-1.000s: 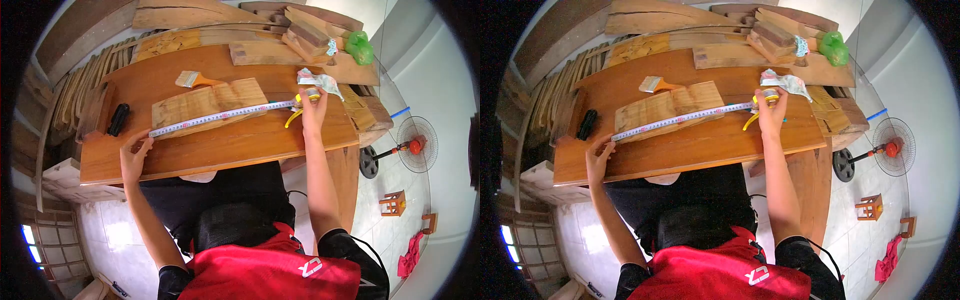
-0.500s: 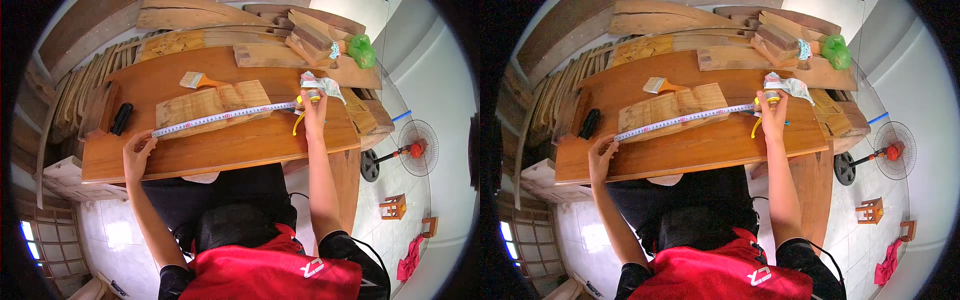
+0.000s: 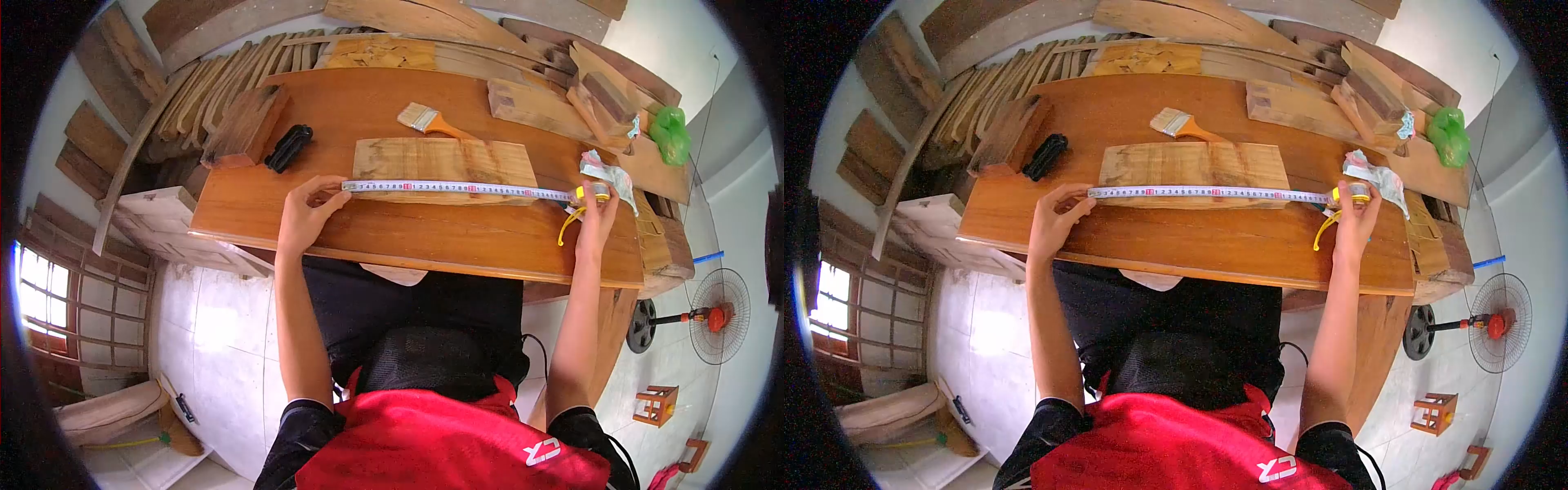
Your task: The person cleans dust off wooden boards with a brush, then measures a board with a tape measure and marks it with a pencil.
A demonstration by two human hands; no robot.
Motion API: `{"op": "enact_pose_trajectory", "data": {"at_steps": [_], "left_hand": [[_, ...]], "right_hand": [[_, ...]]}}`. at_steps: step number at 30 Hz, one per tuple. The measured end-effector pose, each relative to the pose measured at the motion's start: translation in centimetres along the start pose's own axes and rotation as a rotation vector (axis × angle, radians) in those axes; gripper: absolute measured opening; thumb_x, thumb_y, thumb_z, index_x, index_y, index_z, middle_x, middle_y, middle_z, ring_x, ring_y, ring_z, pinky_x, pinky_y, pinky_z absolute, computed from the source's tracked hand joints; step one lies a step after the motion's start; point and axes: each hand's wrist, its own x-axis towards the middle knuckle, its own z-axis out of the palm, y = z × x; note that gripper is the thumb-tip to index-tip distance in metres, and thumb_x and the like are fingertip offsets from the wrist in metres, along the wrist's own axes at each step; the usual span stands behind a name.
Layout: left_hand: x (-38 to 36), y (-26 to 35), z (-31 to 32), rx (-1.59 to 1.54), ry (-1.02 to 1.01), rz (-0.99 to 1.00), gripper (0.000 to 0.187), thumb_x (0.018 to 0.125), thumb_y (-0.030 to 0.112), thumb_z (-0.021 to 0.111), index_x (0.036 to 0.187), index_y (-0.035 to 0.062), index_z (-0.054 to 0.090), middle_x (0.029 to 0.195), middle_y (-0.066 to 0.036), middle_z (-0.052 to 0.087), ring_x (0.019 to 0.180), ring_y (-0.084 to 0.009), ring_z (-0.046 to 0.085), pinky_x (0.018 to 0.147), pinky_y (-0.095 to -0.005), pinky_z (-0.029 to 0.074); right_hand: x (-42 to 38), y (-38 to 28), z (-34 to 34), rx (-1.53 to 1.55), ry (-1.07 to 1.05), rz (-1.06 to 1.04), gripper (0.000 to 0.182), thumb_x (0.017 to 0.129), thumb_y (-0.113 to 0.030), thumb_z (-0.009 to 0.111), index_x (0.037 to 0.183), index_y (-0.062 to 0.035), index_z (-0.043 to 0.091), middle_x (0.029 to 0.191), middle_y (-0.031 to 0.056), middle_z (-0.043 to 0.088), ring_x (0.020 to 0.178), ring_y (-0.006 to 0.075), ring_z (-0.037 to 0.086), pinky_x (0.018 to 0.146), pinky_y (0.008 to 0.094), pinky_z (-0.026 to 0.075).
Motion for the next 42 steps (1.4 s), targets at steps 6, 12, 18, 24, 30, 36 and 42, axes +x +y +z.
{"op": "enact_pose_trajectory", "data": {"at_steps": [6, 12, 18, 24, 30, 36, 42], "left_hand": [[0.1, -0.2, -0.6, -0.171, -0.053, -0.02, 0.023, 0.088, 0.01, 0.073, 0.108, -0.0006, 0.069, 0.088, -0.005, 0.071, 0.079, -0.0098, 0.065, 0.068, -0.0235, 0.049], [4.1, 2.4, -2.3, -0.275, -0.089, 0.059, 0.012, 0.09, 0.006, 0.066, 0.101, 0.0025, 0.065, 0.086, -0.003, 0.066, 0.072, -0.0093, 0.061, 0.062, -0.0233, 0.045], [-0.8, 2.8, -1.5, -0.316, 0.063, 0.068, 0.011, 0.088, 0.007, 0.061, 0.096, 0.0069, 0.054, 0.078, -0.002, 0.054, 0.065, -0.0129, 0.054, 0.058, -0.0261, 0.043], [-9.9, 1.4, -2.9, -0.594, -0.044, -0.158, 0.016, 0.087, 0.009, 0.063, 0.089, 0.0098, 0.047, 0.073, -0.007, 0.053, 0.06, -0.019, 0.054, 0.052, -0.0297, 0.043], [-14.7, -0.3, -2.9, -0.622, -0.384, -0.35, 0.01, 0.09, 0.011, 0.066, 0.089, 0.0068, 0.057, 0.085, -0.012, 0.067, 0.071, -0.0165, 0.064, 0.06, -0.0289, 0.051], [-14.9, 0.9, 1.2, -0.603, -0.573, -0.325, 0.01, 0.095, 0.008, 0.066, 0.091, 0.0022, 0.059, 0.093, -0.009, 0.07, 0.081, -0.0122, 0.064, 0.071, -0.0262, 0.051], [-15.4, 1.7, 4.0, -0.567, -0.6, -0.195, 0.003, 0.091, 0.002, 0.066, 0.09, 0.0001, 0.063, 0.096, -0.011, 0.069, 0.085, -0.0163, 0.065, 0.077, -0.03, 0.053]], "right_hand": [[0.2, -0.5, -0.1, 0.071, -0.011, 0.036, 0.054, 0.088, -0.021, 0.077, 0.128, -0.0011, 0.047, 0.11, 0.009, 0.061, 0.097, 0.0141, 0.058, 0.084, 0.0281, 0.049], [6.7, -4.4, 3.7, -0.11, -0.023, -0.169, 0.059, 0.084, -0.032, 0.081, 0.126, 0.0001, 0.055, 0.105, 0.0062, 0.064, 0.092, 0.0134, 0.057, 0.081, 0.0286, 0.046], [12.9, -4.9, 10.0, -0.084, -0.244, -0.307, 0.053, 0.083, -0.034, 0.081, 0.124, -0.0055, 0.062, 0.105, 0.0057, 0.065, 0.09, 0.0139, 0.059, 0.08, 0.028, 0.047], [11.1, -5.9, 17.9, 0.062, -0.637, -0.316, 0.049, 0.084, -0.032, 0.08, 0.12, -0.0057, 0.062, 0.105, 0.0057, 0.064, 0.095, 0.0157, 0.061, 0.082, 0.0295, 0.049], [9.9, -3.7, 27.1, 0.211, -0.749, -0.124, 0.048, 0.082, -0.023, 0.08, 0.121, -0.0039, 0.06, 0.103, 0.0088, 0.064, 0.088, 0.0162, 0.063, 0.074, 0.03, 0.051], [6.1, -1.5, 34.3, 0.174, -0.883, 0.011, 0.042, 0.079, -0.015, 0.08, 0.117, -0.0039, 0.064, 0.099, 0.0085, 0.063, 0.086, 0.0161, 0.061, 0.066, 0.0299, 0.051], [3.9, -0.5, 36.9, 0.104, -1.072, 0.142, 0.037, 0.083, -0.02, 0.082, 0.113, -0.0048, 0.066, 0.096, 0.0073, 0.064, 0.083, 0.0131, 0.06, 0.061, 0.0261, 0.048]]}}
